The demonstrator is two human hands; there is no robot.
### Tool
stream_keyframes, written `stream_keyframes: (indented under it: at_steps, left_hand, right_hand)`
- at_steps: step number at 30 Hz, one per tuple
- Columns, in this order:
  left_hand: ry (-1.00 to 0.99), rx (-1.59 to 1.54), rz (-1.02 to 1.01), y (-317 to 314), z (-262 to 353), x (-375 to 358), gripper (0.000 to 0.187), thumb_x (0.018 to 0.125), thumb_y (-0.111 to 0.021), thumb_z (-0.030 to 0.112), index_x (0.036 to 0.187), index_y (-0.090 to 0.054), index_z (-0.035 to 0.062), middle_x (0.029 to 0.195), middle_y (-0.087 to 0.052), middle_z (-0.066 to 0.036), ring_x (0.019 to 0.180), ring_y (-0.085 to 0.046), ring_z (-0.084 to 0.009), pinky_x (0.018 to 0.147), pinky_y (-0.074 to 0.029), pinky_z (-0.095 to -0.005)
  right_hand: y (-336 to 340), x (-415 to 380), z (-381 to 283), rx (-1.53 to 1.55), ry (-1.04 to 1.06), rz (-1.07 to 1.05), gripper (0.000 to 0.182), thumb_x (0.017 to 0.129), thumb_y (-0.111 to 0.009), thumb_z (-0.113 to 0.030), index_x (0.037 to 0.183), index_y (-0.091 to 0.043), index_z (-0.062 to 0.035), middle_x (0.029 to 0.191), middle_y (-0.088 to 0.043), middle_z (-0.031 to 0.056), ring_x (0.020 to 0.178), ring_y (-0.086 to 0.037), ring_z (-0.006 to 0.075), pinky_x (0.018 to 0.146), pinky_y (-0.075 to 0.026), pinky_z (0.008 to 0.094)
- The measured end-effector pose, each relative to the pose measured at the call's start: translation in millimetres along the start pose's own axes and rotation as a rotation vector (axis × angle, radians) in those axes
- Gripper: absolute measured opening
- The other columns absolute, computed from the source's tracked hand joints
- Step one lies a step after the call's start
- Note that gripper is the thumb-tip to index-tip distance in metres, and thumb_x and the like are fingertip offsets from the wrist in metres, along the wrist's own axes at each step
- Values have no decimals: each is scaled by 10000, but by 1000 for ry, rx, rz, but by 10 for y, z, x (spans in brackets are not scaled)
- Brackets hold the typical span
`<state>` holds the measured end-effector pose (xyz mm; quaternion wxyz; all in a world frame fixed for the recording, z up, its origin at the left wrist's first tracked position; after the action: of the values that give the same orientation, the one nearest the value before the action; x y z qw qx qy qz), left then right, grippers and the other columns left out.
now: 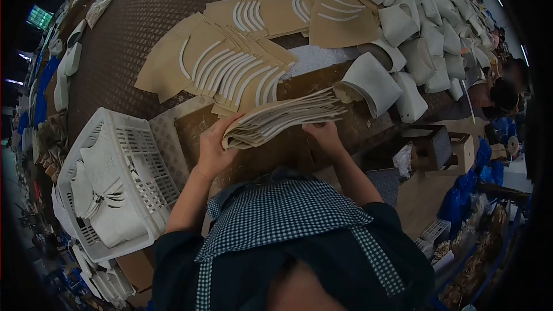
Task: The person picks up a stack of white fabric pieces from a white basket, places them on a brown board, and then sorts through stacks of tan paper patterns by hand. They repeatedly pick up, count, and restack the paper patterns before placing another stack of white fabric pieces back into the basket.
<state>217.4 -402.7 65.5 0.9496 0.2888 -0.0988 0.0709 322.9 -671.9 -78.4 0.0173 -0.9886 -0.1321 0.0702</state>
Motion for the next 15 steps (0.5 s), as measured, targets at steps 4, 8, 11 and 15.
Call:
stream_keyframes:
  at_steps: [4, 8, 11, 15]
  left_hand:
    - [27, -122, -53, 198, 42, -95, 536, 676, -707, 57, 1197, -591, -1, 1099, -675, -141, 1006, -658, -229, 888, -487, -310]
    - [279, -347, -7, 397, -311, -414, 589, 713, -763, 126, 1253, -562, 6, 1141, -651, -139, 1070, -611, -223, 946, -460, -343]
    - [190, -467, 8, 282, -495, -483, 756, 705, -808, 134, 1368, -460, 31, 1261, -577, -143, 1180, -538, -217, 1002, -421, -349]
    - [465, -561, 120, -159, -1261, -1001, 800, 690, -829, 117, 1378, -433, 9, 1269, -567, -103, 1118, -550, -176, 971, -441, -313]
  right_hand:
    - [-53, 147, -713, -185, 362, -207, 615, 774, -764, -104, 1321, -489, -44, 1274, -539, 109, 1234, -460, 182, 1031, -389, 348]
    - [-168, 31, -909, -258, 152, -470, 564, 716, -798, -63, 1233, -573, -47, 1229, -588, 85, 1183, -516, 162, 989, -439, 323]
    - [-286, -24, -754, -212, 102, -442, 573, 682, -817, -59, 1206, -587, -52, 1169, -596, 71, 1093, -586, 170, 932, -484, 315]
    - [-359, -2, -197, -483, 81, -453, 596, 665, -831, -87, 1205, -583, -46, 1175, -589, 109, 1083, -600, 220, 918, -490, 324]
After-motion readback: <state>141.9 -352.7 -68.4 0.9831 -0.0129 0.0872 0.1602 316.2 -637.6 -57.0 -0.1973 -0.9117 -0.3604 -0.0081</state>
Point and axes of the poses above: each hand's wrist, its own x-axis towards the middle knuckle, its own y-axis out of the back of the hand, z = x × y, the point moved 5 cm from there along x, towards the middle knuckle
